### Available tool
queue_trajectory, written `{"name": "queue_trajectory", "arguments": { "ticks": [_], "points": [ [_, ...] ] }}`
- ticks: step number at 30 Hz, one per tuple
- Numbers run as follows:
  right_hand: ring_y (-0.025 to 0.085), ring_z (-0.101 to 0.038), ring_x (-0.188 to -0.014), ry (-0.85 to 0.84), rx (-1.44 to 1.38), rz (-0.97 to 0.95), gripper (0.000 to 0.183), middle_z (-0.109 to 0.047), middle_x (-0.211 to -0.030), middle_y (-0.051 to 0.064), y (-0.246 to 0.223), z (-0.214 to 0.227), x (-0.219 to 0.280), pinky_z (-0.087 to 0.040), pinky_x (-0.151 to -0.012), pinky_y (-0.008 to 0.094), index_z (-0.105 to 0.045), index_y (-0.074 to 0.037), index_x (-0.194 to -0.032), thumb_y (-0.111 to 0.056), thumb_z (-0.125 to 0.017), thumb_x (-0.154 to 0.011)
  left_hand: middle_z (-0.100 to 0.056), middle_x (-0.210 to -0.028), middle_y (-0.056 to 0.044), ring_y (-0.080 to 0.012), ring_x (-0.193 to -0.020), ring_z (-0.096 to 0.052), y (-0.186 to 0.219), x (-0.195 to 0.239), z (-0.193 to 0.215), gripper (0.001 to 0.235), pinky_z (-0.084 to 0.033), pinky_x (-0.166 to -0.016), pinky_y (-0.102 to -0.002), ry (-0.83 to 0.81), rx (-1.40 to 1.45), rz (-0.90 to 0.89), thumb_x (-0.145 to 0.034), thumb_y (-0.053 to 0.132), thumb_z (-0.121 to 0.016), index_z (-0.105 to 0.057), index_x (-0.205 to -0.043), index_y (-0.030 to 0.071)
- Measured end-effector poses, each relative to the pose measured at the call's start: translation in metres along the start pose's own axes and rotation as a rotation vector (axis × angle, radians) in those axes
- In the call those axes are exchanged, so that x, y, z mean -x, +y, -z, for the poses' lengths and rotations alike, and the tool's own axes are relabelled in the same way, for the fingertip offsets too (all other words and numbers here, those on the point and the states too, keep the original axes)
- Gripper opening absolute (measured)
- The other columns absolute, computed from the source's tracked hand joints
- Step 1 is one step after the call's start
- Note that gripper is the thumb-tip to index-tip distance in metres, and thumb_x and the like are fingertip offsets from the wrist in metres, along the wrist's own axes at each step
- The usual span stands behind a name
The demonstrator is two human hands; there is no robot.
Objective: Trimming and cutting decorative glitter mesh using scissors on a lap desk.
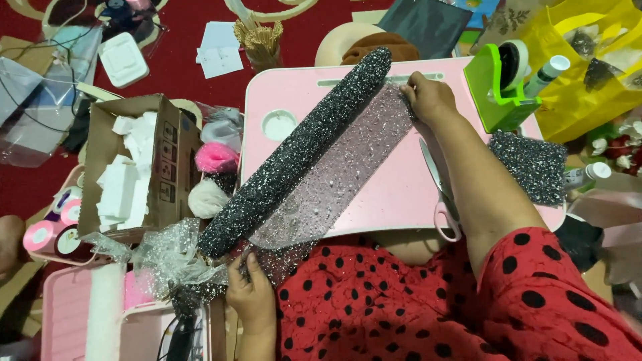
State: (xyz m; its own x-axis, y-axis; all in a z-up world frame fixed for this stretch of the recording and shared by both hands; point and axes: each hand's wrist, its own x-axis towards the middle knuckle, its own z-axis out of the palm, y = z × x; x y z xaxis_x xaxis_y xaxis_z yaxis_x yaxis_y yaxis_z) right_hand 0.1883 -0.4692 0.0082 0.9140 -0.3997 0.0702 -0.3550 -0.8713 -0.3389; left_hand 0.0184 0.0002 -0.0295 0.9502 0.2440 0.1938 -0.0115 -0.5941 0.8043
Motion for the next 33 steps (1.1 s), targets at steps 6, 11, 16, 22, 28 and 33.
{"name": "queue_trajectory", "arguments": {
  "ticks": [6,11,16,22,28,33],
  "points": [
    [0.051,-0.054,-0.083,-0.069,0.072,-0.015,0.027,-0.062,-0.095,0.026,-0.01,0.007,0.0,-0.039,-0.065,0.053,-0.049,-0.016,-0.103,-0.041,-0.041,-0.099,-0.038,-0.047,0.005,-0.0098,-0.035,-0.033,-0.002,0.002,-0.003,0.025,-0.026,-0.032,-0.022,-0.021,0.007,0.111,-0.095,0.028,-0.05,-0.055,-0.107,0.007],
    [0.052,-0.055,-0.083,-0.077,0.186,0.035,0.03,-0.063,-0.093,0.027,-0.007,-0.001,-0.007,-0.041,-0.065,0.054,-0.047,-0.016,-0.103,-0.045,-0.038,-0.099,-0.04,-0.051,0.006,-0.009,-0.04,-0.03,-0.013,0.004,-0.01,0.017,-0.025,-0.037,-0.024,0.013,0.027,0.131,-0.094,0.026,-0.053,-0.056,-0.1,0.01],
    [0.053,-0.056,-0.081,-0.135,0.242,0.032,0.036,-0.063,-0.091,0.027,-0.008,-0.003,-0.009,-0.04,-0.061,0.053,-0.044,-0.013,-0.1,-0.048,-0.038,-0.1,-0.048,-0.058,0.003,-0.0099,-0.045,-0.037,-0.016,0.004,-0.013,0.015,-0.031,-0.043,-0.026,0.02,0.092,0.197,-0.093,0.027,-0.053,-0.057,-0.094,0.013],
    [0.051,-0.057,-0.081,-0.155,0.31,0.031,0.038,-0.064,-0.091,0.026,-0.008,-0.006,-0.014,-0.042,-0.061,0.052,-0.047,-0.013,-0.105,-0.049,-0.037,-0.1,-0.045,-0.058,0.003,-0.0115,-0.049,-0.04,-0.009,0.005,-0.008,0.015,-0.036,-0.049,-0.027,-0.014,0.095,0.272,-0.094,0.027,-0.052,-0.056,-0.097,0.013],
    [0.051,-0.056,-0.083,-0.157,0.293,0.019,0.037,-0.064,-0.092,0.026,-0.009,-0.005,-0.012,-0.041,-0.063,0.051,-0.045,-0.013,-0.102,-0.048,-0.034,-0.101,-0.054,-0.063,0.001,-0.0115,-0.049,-0.044,-0.016,0.005,-0.01,0.015,-0.038,-0.047,-0.028,0.037,0.077,0.152,-0.093,0.024,-0.054,-0.056,-0.098,0.01],
    [0.051,-0.056,-0.084,-0.157,0.281,0.013,0.037,-0.064,-0.094,0.026,-0.012,-0.001,-0.009,-0.041,-0.063,0.053,-0.046,-0.013,-0.105,-0.048,-0.033,-0.101,-0.046,-0.056,0.004,-0.0105,-0.045,-0.039,-0.011,0.006,-0.008,0.015,-0.034,-0.044,-0.026,0.0,0.142,0.205,-0.094,0.027,-0.051,-0.054,-0.097,0.013]
  ]
}}
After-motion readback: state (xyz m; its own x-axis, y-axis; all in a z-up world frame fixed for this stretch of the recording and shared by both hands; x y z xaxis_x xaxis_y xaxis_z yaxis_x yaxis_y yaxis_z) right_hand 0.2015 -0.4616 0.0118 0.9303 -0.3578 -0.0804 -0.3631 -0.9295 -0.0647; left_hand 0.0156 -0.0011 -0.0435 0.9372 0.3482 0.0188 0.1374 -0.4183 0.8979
